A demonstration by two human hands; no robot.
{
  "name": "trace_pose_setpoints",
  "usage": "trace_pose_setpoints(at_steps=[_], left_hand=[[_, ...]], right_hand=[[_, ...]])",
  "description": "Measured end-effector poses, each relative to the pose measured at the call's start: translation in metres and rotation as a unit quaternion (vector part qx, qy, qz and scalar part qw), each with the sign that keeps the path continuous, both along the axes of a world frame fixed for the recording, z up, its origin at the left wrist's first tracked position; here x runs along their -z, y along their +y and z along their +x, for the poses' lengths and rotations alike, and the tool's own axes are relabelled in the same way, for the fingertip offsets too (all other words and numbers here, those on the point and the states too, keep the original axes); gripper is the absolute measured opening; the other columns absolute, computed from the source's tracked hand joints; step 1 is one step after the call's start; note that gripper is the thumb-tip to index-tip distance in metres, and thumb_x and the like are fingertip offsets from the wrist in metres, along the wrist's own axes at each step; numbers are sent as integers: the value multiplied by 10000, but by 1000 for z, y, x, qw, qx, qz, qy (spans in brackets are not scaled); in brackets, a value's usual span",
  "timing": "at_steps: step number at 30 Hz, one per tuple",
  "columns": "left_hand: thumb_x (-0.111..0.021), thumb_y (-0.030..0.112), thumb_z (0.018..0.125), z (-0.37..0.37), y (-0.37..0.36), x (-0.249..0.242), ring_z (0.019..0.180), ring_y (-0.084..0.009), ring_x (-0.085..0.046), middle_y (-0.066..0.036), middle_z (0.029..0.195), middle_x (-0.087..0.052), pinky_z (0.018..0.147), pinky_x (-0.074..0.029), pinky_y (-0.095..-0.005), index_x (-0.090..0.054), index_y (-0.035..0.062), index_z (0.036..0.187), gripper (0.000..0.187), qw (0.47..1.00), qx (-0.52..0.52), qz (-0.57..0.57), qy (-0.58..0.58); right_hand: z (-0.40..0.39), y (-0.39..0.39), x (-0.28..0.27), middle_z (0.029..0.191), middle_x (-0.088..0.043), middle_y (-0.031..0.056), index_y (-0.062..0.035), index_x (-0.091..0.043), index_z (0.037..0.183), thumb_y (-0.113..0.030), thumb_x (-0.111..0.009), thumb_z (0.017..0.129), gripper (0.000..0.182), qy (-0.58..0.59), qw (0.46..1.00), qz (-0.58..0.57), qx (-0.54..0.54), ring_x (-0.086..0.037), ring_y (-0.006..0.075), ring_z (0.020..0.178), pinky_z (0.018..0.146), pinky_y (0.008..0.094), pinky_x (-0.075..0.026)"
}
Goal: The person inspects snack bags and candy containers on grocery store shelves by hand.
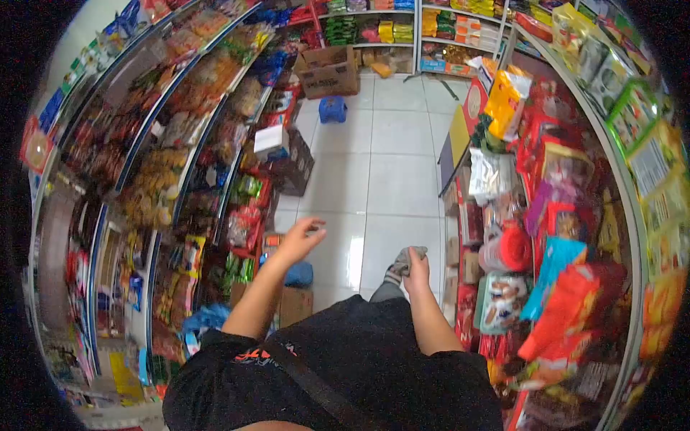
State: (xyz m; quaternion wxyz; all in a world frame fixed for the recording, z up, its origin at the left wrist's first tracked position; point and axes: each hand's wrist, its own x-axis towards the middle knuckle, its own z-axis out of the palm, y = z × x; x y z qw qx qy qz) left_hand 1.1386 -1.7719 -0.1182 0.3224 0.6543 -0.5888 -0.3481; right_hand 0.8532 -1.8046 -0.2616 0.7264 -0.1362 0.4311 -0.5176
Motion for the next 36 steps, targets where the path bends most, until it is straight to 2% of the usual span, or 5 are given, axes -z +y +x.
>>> trace_pose_setpoints(at_steps=[8,19,25,32,36], left_hand=[[-579,284,779,-10,-182,18,956,-265,-508,-150,1067,-510,769,-440,-347,-512,40,1085,397,986,151,38,-64],[-556,366,780,39,-404,50,973,-282,-528,-170,1055,-548,831,-414,-346,-504,7,1107,488,976,144,161,27],[-547,397,776,93,-588,98,959,-308,-529,-197,1056,-541,825,-418,-353,-503,-10,1102,524,967,223,116,-36],[-552,350,786,107,-795,33,926,-274,-540,-181,1028,-554,805,-429,-341,-524,-1,1075,456,964,251,76,-43],[-566,287,797,88,-887,45,862,-211,-556,-120,978,-577,772,-440,-316,-544,15,1034,361,957,248,138,66]], right_hand=[[7,-268,46,782,-549,37,-87,-491,906,-204,-520,827,144,-37,998,25,41,-552,160,678,574,294,-459],[117,-522,-43,756,-542,45,-67,-496,879,-199,-474,843,139,16,992,-51,-113,-548,172,663,583,304,-466],[106,-661,64,789,-539,47,-80,-476,907,-184,-483,837,126,-56,998,9,-3,-548,168,697,578,291,-459],[104,-788,-6,749,-556,37,-105,-504,854,-204,-508,825,104,-24,994,-59,93,-549,164,668,545,297,-452],[92,-863,25,718,-563,24,-125,-542,853,-307,-510,820,187,-34,979,65,188,-540,151,662,525,288,-433]])
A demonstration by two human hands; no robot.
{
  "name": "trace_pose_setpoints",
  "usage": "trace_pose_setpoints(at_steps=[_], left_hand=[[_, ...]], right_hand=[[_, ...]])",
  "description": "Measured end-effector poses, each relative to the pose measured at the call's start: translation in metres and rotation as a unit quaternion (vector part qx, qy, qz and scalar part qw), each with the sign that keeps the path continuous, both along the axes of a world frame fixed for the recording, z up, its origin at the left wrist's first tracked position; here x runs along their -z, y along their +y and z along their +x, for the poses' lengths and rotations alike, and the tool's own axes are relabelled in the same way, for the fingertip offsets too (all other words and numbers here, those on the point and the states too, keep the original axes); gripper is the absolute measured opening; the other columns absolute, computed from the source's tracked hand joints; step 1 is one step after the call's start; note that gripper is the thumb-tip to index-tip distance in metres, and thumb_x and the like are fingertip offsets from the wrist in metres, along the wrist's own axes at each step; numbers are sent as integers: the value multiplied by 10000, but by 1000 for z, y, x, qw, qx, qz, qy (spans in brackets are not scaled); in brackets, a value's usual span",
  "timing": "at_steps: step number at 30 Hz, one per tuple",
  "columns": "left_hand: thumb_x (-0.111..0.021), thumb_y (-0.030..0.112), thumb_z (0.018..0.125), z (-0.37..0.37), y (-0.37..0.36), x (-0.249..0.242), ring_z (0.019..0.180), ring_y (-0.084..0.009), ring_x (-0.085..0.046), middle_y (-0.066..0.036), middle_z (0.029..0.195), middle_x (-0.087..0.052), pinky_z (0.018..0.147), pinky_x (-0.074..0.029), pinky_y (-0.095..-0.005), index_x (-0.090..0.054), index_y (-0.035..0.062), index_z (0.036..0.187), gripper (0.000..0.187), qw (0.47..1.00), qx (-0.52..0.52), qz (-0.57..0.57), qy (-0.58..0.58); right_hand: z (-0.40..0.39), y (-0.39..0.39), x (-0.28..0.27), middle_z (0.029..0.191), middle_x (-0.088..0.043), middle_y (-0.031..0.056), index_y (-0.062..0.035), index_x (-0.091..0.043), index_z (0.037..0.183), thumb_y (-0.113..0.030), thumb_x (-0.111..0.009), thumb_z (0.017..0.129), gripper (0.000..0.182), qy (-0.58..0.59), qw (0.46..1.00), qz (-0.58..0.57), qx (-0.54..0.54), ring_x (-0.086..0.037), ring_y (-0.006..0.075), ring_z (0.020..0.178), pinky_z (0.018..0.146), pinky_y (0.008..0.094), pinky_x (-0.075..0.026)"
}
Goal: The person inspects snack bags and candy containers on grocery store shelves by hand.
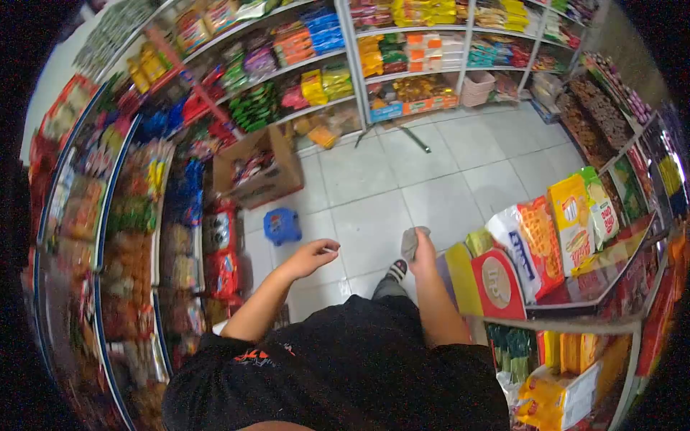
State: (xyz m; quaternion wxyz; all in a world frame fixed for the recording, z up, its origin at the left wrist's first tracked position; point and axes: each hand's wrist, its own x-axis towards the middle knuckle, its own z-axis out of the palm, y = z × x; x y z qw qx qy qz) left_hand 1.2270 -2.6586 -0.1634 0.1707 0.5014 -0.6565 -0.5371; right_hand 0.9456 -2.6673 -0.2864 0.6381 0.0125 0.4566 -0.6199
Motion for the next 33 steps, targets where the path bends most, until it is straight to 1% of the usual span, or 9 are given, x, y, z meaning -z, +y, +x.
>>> trace_pose_setpoints(at_steps=[3,4,8,11,12,19,22,30,33], left_hand=[[-573,289,797,-31,-65,31,824,-178,-551,-83,933,-581,753,-441,-300,-556,23,990,329,999,2,41,35],[-577,286,796,-45,-85,36,819,-166,-543,-68,910,-581,747,-436,-292,-562,26,955,305,998,-1,44,44],[-563,271,810,-79,-175,54,841,-142,-525,-44,955,-568,754,-424,-276,-545,46,1012,303,998,54,32,-30],[-561,272,808,-95,-234,-8,878,-155,-524,-52,1007,-556,778,-417,-278,-526,47,1042,326,999,28,39,12],[-559,269,806,-93,-260,0,876,-167,-535,-73,975,-558,757,-426,-292,-504,23,1071,366,999,13,-21,26],[-548,297,814,-118,-410,8,860,-162,-529,-61,976,-542,737,-432,-284,-510,38,1043,348,989,-85,84,89],[-522,312,834,-151,-484,22,875,-162,-528,-50,956,-536,741,-443,-292,-509,54,1019,318,975,-68,186,104],[-518,307,834,-316,-727,29,816,-148,-536,-50,941,-536,693,-446,-281,-480,68,1046,321,980,62,136,127],[-523,303,833,-379,-790,16,797,-139,-531,-41,922,-532,679,-440,-267,-467,80,1055,320,975,108,133,139]], right_hand=[[-15,-70,-18,710,-559,12,-144,-546,855,-423,-431,836,302,-6,994,104,-8,-507,145,609,478,261,-380],[-17,-102,-21,701,-552,-1,-157,-546,834,-498,-350,841,394,-46,997,60,24,-478,140,583,465,240,-336],[-38,-248,-21,844,-568,58,-113,-522,959,-508,-380,830,440,-66,990,-88,-86,-523,163,652,525,259,-411],[-26,-323,-98,842,-570,57,-91,-521,961,-422,-419,850,364,22,989,-103,-106,-544,150,675,561,263,-443],[-25,-343,-112,846,-570,56,-86,-521,968,-393,-428,855,340,32,986,-120,-113,-550,147,693,575,269,-452],[-81,-443,-78,878,-575,39,-62,-521,996,-302,-460,865,281,92,967,-103,-216,-561,130,751,661,257,-457],[-140,-482,-59,861,-576,40,-64,-517,985,-278,-459,863,253,69,985,-73,-140,-568,144,745,662,271,-470],[-303,-573,-20,794,-555,49,-76,-511,931,-298,-440,857,245,130,991,23,33,-563,160,674,594,279,-475],[-339,-579,-20,857,-570,55,-79,-512,963,-298,-481,846,249,104,990,-18,95,-571,180,744,641,288,-482]])
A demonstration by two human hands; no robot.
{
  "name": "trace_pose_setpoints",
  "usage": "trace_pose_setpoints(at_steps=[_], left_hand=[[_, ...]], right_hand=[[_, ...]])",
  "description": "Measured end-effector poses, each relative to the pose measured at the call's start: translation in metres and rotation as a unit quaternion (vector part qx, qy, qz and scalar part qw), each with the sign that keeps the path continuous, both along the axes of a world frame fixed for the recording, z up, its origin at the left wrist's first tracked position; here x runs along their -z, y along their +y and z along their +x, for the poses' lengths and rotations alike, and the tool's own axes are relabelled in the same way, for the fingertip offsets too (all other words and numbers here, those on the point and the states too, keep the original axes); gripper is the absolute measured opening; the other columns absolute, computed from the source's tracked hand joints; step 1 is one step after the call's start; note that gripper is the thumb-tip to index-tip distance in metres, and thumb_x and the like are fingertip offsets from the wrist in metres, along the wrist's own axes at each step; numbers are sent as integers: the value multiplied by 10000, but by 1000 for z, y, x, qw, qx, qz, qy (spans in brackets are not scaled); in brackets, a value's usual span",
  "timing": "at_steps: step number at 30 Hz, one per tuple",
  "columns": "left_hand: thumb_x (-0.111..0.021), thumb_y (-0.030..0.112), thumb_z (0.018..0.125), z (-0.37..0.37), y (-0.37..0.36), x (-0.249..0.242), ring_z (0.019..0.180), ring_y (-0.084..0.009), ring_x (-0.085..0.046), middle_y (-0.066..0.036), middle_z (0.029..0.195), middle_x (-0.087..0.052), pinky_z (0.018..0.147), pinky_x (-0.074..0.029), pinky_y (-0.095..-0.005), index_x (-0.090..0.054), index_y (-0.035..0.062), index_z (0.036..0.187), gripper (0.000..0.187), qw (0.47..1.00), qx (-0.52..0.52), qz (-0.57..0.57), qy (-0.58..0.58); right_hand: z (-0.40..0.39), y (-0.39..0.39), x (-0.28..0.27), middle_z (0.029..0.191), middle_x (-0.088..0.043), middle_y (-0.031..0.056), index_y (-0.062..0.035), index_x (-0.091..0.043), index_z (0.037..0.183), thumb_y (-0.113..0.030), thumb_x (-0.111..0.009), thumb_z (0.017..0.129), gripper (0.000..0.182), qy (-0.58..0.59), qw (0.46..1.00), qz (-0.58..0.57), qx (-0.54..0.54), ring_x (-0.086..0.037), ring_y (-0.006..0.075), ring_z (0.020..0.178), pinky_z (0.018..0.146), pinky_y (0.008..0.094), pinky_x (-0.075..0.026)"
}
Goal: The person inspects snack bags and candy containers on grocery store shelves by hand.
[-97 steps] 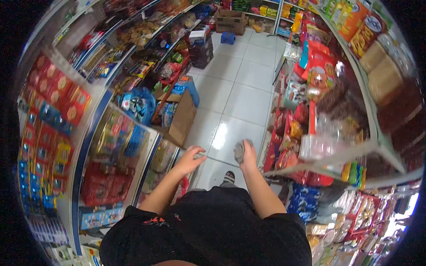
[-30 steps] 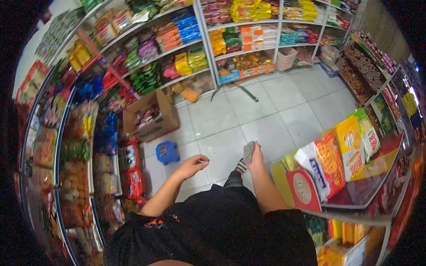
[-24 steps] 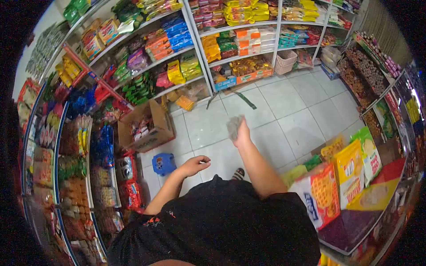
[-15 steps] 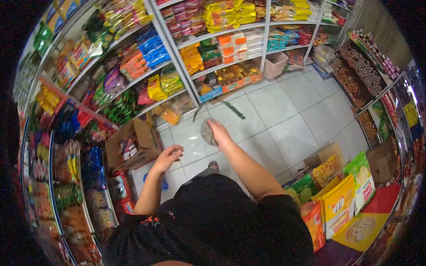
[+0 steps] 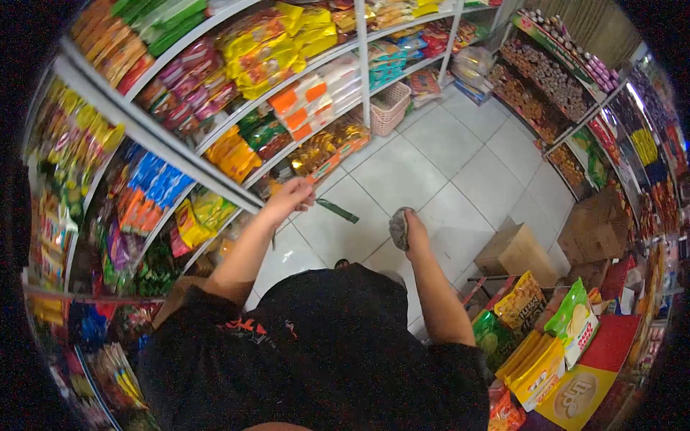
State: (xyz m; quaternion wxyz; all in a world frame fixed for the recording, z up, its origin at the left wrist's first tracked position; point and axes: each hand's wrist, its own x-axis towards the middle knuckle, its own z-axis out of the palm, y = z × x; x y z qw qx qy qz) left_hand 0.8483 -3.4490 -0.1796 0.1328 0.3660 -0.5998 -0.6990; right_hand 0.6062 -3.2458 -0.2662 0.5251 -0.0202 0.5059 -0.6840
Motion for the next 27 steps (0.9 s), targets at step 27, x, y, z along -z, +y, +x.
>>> trace_pose_setpoints(at_steps=[27], left_hand=[[-546,361,809,-409,-306,95,704,-142,-548,-39,834,-542,609,-446,-270,-496,98,962,309,966,-88,242,2]], right_hand=[[-356,-294,7,873,-572,94,-62,-488,1022,-330,-474,851,317,-20,998,37,38,-579,197,727,622,299,-494]])
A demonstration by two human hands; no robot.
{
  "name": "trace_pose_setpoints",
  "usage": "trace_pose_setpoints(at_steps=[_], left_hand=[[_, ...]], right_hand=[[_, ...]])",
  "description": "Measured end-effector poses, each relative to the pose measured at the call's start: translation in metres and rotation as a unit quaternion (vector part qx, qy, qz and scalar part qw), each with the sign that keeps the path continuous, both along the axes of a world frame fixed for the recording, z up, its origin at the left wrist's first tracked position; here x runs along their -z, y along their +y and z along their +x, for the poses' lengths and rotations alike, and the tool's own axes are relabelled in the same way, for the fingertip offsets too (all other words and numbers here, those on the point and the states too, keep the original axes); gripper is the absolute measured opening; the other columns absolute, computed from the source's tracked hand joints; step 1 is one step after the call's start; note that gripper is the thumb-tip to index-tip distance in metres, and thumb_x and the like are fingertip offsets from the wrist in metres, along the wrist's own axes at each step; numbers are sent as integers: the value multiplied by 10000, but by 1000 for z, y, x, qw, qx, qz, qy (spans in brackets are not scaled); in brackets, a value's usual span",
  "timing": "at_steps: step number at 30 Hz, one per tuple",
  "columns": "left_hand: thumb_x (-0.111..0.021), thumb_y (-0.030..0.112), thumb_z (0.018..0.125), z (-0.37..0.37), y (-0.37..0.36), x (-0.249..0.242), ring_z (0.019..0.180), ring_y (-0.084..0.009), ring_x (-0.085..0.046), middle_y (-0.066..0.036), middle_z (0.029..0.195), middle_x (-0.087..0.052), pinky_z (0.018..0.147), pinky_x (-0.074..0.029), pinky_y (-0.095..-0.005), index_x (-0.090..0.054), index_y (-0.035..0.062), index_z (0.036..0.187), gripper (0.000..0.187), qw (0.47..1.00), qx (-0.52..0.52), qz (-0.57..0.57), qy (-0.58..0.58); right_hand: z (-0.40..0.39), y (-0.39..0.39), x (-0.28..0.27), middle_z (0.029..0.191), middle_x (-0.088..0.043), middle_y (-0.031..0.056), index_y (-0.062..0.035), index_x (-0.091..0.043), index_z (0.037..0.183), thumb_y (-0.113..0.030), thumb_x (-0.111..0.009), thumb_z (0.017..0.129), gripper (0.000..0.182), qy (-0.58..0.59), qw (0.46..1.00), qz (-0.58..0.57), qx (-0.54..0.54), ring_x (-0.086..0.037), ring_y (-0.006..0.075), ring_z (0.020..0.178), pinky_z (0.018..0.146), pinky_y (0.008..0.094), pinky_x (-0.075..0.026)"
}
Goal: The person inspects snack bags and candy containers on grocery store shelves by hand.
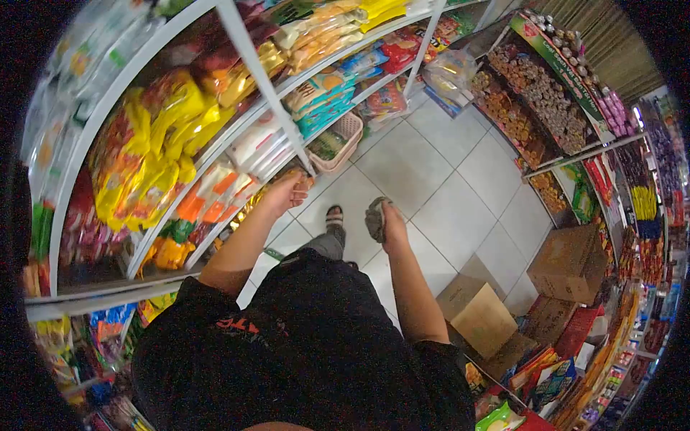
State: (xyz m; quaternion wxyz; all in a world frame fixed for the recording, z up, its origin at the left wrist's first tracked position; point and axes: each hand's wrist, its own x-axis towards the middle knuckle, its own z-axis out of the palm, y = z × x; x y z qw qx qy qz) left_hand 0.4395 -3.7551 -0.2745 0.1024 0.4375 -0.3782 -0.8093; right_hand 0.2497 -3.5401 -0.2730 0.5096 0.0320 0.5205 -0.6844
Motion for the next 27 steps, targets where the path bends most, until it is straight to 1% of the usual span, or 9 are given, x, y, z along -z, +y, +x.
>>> trace_pose_setpoints(at_steps=[3,7,12,13,15,17,21,24,27], left_hand=[[-531,398,812,-52,-41,27,693,-148,-546,-42,857,-536,599,-450,-278,-465,104,1015,363,996,34,-77,-23],[-508,443,812,-139,-114,52,622,-191,-518,-97,858,-513,575,-451,-310,-383,100,1074,449,997,-30,62,25],[-461,382,822,-202,-224,143,697,-206,-471,-76,863,-466,565,-443,-301,-473,101,958,312,950,-212,201,112],[-437,354,829,-209,-261,216,716,-196,-468,-71,892,-469,573,-441,-298,-494,108,944,276,950,-205,198,127],[-438,325,833,-218,-238,135,623,-172,-463,-36,810,-483,540,-425,-288,-480,107,894,230,933,-296,207,6],[-473,315,827,-214,-253,161,593,-178,-452,-49,811,-452,517,-415,-290,-470,102,934,239,947,-241,200,64],[-502,396,816,-208,-255,158,661,-146,-461,-1,870,-487,530,-415,-247,-473,154,1051,339,938,-287,185,68],[-491,419,831,-205,-256,167,692,-103,-494,21,859,-551,532,-423,-224,-438,166,1135,399,937,-315,136,61],[-504,441,820,-203,-248,146,639,-102,-504,20,822,-565,519,-428,-228,-416,159,1159,449,941,-298,139,78]], right_hand=[[-18,-23,27,882,-572,109,-62,-484,1029,-335,-490,842,331,-52,998,37,8,-583,206,750,638,308,-495],[-62,-27,73,831,-570,97,-51,-505,975,-312,-474,846,293,-138,988,66,11,-573,194,704,621,299,-488],[-139,-39,54,704,-545,51,-63,-534,898,-297,-449,849,254,91,986,142,4,-516,143,580,510,275,-433],[-151,-42,31,684,-539,42,-63,-539,883,-294,-446,849,252,113,979,167,6,-504,134,562,492,271,-420],[-167,-46,26,659,-532,30,-64,-545,861,-296,-459,845,248,163,964,159,136,-494,123,536,454,251,-394],[-177,-46,36,672,-537,33,-65,-546,857,-306,-461,842,256,178,943,167,225,-500,122,547,468,256,-397],[-172,-34,68,747,-582,67,-39,-564,950,-307,-469,832,308,133,938,241,211,-542,164,635,569,293,-442],[-164,-18,114,821,-614,105,-46,-579,995,-325,-485,807,349,264,888,367,80,-576,219,730,652,329,-460],[-159,-29,92,887,-619,130,-62,-594,986,-353,-499,781,369,263,844,468,-19,-585,253,812,721,344,-454]])
